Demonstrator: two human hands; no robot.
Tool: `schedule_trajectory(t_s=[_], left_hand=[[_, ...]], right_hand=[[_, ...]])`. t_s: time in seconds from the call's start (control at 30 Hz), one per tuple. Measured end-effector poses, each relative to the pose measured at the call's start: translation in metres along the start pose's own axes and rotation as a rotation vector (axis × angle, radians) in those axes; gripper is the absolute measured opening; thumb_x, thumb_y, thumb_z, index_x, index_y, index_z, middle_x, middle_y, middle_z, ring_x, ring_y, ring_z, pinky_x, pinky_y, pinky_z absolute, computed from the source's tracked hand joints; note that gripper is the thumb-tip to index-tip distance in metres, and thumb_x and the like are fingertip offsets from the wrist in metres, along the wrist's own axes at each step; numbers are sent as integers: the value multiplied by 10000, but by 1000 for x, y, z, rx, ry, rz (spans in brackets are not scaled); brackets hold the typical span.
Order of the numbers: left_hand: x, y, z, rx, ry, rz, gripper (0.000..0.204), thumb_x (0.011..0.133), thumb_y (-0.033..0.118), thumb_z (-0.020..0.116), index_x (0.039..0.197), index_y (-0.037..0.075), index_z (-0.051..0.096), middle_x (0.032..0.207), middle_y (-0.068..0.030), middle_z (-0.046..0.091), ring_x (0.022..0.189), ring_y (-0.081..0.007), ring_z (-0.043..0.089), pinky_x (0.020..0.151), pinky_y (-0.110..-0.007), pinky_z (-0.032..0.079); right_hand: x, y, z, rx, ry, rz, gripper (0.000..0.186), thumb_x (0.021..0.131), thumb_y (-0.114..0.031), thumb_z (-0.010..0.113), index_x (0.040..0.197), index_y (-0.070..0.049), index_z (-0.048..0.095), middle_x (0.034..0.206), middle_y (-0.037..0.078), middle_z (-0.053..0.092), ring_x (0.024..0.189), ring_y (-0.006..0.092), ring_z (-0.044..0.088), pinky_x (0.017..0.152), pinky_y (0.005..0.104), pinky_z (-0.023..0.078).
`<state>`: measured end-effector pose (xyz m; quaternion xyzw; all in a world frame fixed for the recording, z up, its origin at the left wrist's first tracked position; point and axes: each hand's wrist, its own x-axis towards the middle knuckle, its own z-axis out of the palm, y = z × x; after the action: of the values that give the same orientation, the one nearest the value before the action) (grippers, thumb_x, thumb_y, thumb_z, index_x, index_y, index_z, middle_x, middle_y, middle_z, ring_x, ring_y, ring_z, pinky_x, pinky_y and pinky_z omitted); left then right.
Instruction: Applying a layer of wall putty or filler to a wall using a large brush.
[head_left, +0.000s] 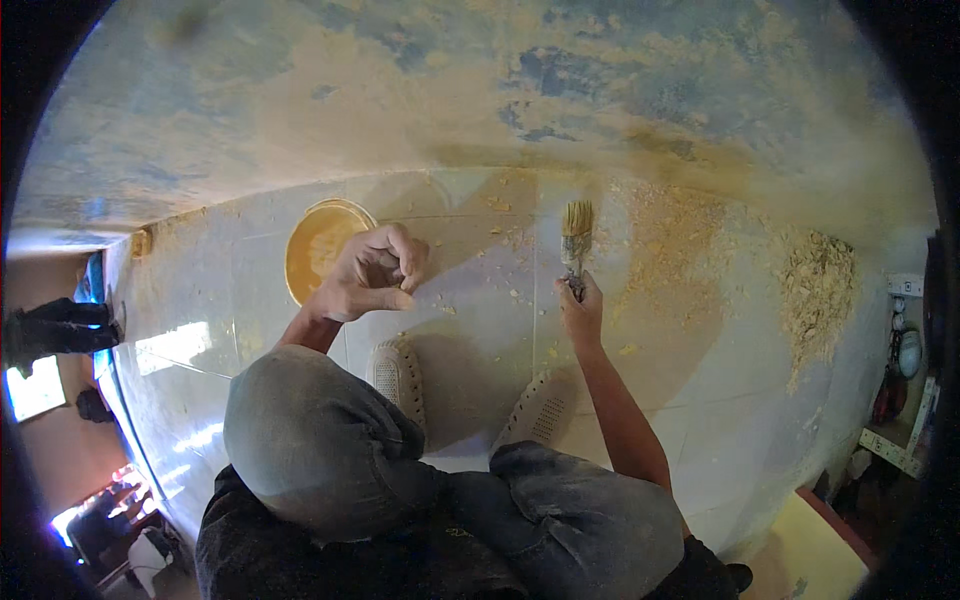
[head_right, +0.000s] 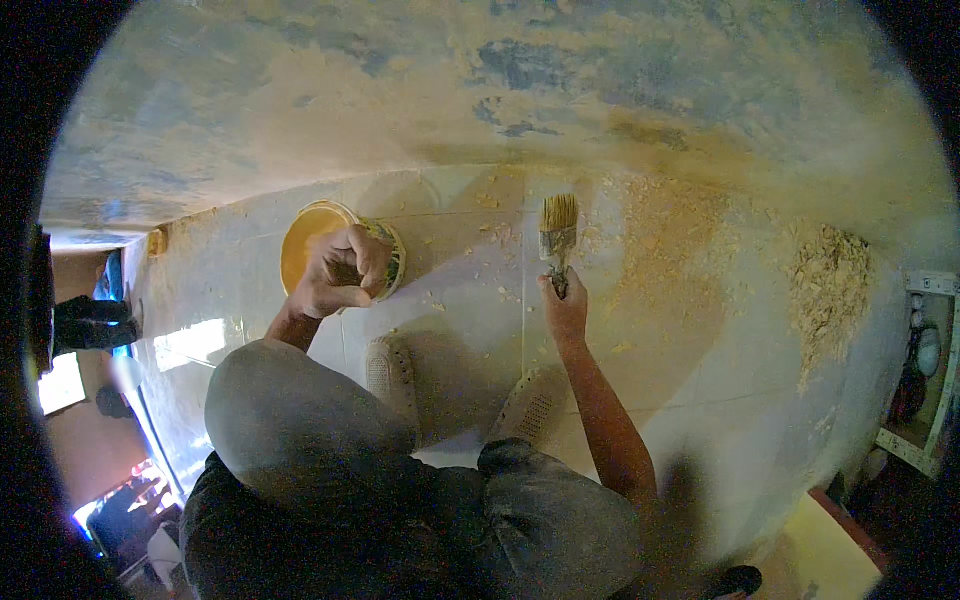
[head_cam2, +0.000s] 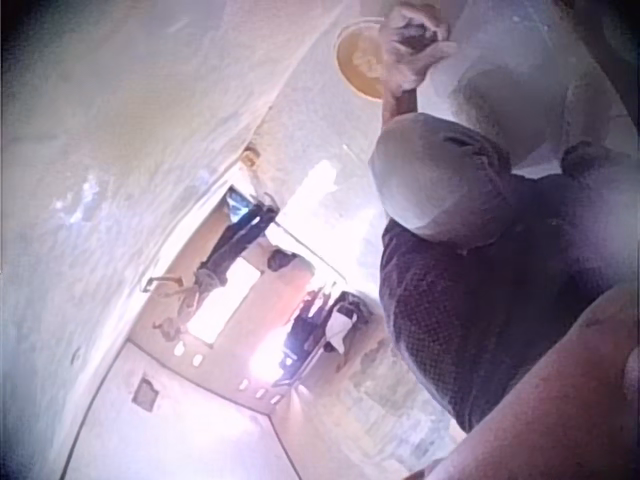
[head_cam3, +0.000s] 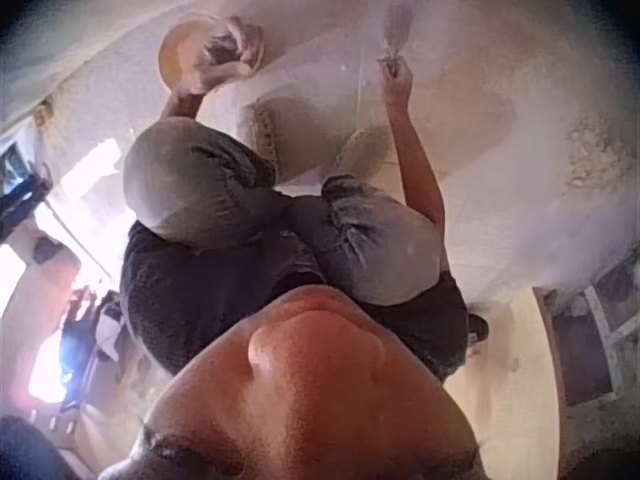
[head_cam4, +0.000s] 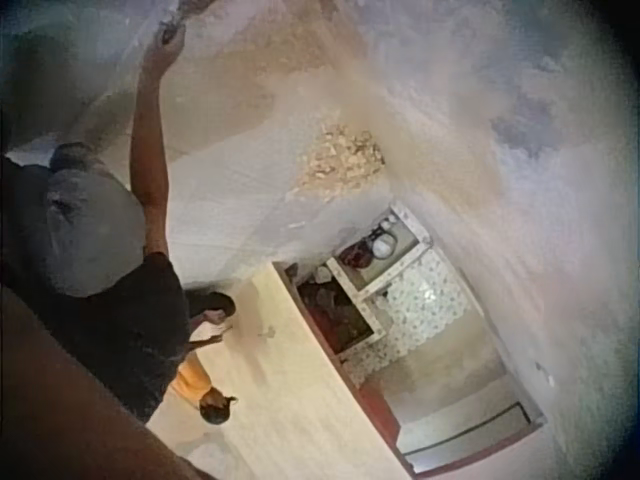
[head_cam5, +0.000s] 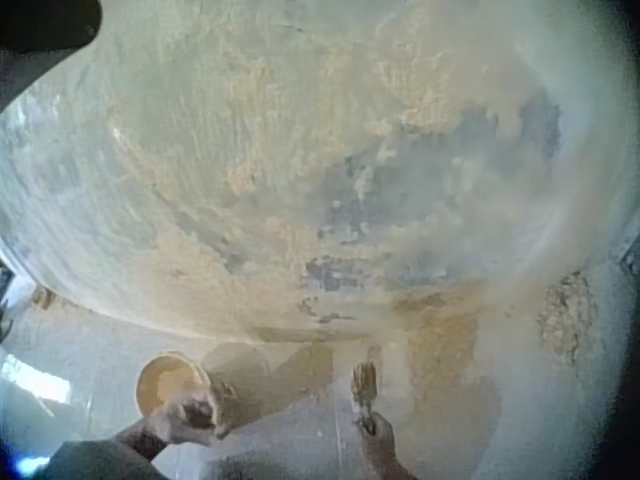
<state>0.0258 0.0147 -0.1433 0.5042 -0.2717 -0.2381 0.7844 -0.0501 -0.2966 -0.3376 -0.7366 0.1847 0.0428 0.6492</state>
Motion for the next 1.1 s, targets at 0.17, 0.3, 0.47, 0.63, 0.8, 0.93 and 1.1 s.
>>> schedule_trajectory(t_s=[0.17, 0.3, 0.47, 0.63, 0.8, 0.93, 1.1], left_hand=[[-14, -27, 6, -100, 4, -412, 326, 798, 76, 754, 1080, 46, 593, 801, 8, 444, 725, -102, 406, 646, -244, 338], [-25, -51, 5, 55, -199, -416, 134, 866, 101, 686, 980, 30, 683, 838, 4, 463, 784, -107, 441, 692, -253, 376], [-51, -103, 4, -24, -169, -554, 158, 828, 171, 731, 767, 31, 692, 841, -35, 547, 839, -152, 497, 748, -309, 402], [-161, -174, -5, 43, -282, -798, 164, 841, 189, 721, 848, 29, 685, 964, -42, 610, 948, -151, 540, 856, -308, 425], [-169, -164, 1, -75, -217, -908, 178, 887, 203, 682, 833, 35, 653, 966, -43, 635, 935, -151, 565, 857, -308, 434], [-152, -174, 6, -327, -139, -1044, 124, 933, 172, 609, 942, 52, 584, 916, -43, 609, 872, -145, 557, 800, -297, 438], [-161, -182, 2, -382, -95, -1069, 136, 973, 199, 537, 952, 65, 526, 801, -19, 521, 785, -151, 523, 742, -291, 427]], right_hand=[[7, -12, -8, 76, 79, -62, 114, 871, -133, 630, 886, -37, 570, 684, -42, 441, 619, 67, 384, 561, 252, 354], [18, -22, -20, 39, 146, -75, 131, 875, -137, 626, 916, -23, 576, 702, -30, 471, 625, 90, 413, 570, 268, 372], [60, -14, -99, -388, 297, -193, 226, 862, -215, 647, 955, -13, 612, 734, 72, 579, 646, 196, 532, 616, 346, 438], [89, -31, -182, -713, 291, -123, 337, 826, -311, 659, 964, -5, 629, 785, 197, 640, 728, 354, 619, 670, 441, 463], [79, -72, -204, -822, 353, 45, 315, 831, -307, 623, 952, -19, 669, 902, 240, 655, 903, 425, 624, 762, 473, 473], [111, -47, -228, -923, 476, -87, 354, 820, -332, 623, 967, -14, 674, 926, 261, 650, 923, 434, 618, 777, 486, 474], [135, -65, -213, -969, 367, -28, 433, 769, -364, 671, 984, 12, 669, 960, 299, 639, 944, 423, 626, 792, 485, 477]])
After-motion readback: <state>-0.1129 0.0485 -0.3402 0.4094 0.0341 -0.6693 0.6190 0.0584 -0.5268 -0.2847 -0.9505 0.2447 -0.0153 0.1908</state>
